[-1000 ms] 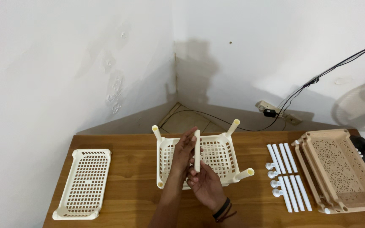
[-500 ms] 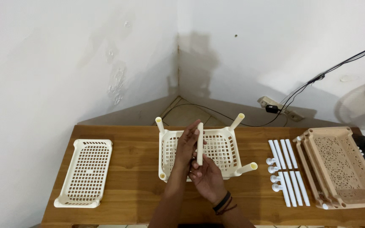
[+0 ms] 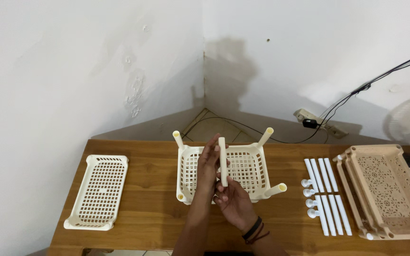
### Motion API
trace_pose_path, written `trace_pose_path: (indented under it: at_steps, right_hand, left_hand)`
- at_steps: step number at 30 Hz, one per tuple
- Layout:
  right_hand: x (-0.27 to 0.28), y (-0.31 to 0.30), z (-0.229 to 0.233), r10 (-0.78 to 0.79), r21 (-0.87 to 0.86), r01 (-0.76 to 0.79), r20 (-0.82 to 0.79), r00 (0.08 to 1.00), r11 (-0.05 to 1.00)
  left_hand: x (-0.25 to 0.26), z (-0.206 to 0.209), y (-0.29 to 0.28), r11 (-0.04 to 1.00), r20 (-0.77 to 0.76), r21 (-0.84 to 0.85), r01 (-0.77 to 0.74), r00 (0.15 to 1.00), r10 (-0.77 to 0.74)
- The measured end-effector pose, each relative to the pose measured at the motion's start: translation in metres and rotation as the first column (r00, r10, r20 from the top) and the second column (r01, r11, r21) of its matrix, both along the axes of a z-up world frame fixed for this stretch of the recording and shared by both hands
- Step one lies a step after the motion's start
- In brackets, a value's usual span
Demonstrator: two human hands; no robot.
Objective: The person assembles a white plastic stool by inserting cylindrical legs into the underside of a perforated seat. They handle the seat and legs, aligning and pushing each leg into place on a wooden table.
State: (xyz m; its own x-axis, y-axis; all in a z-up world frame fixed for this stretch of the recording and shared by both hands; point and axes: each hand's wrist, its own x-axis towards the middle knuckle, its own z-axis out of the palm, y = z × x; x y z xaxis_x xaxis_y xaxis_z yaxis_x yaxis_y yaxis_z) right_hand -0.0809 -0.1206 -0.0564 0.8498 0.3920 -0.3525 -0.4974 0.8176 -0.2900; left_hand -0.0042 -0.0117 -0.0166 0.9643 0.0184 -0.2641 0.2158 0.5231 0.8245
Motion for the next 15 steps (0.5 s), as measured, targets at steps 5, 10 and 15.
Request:
trace_pose_path:
  at_steps: [5,10,15]
  right_hand:
    - [-0.007,-0.005,-0.012,0.021,0.021,-0.023,0.076,0.997,1.000]
    - [-0.005,-0.011,-0.015,-0.122,-0.155,0.123,0.013,0.992,0.980]
    - [0.007,-0.029,-0.009,-0.253,-0.369,0.304,0.181,0.950,0.878]
  left_hand:
    - [-0.004,-0.003,0.000,0.999,0.056,0.036,0.018,0.998,-0.020]
    - [-0.001,-0.004,0.008,0.998,0.111,0.003,-0.056,0.992,0.055]
    - [-0.007,-0.003,0.028,0.990,0.154,0.073,-0.124,0.982,0.111]
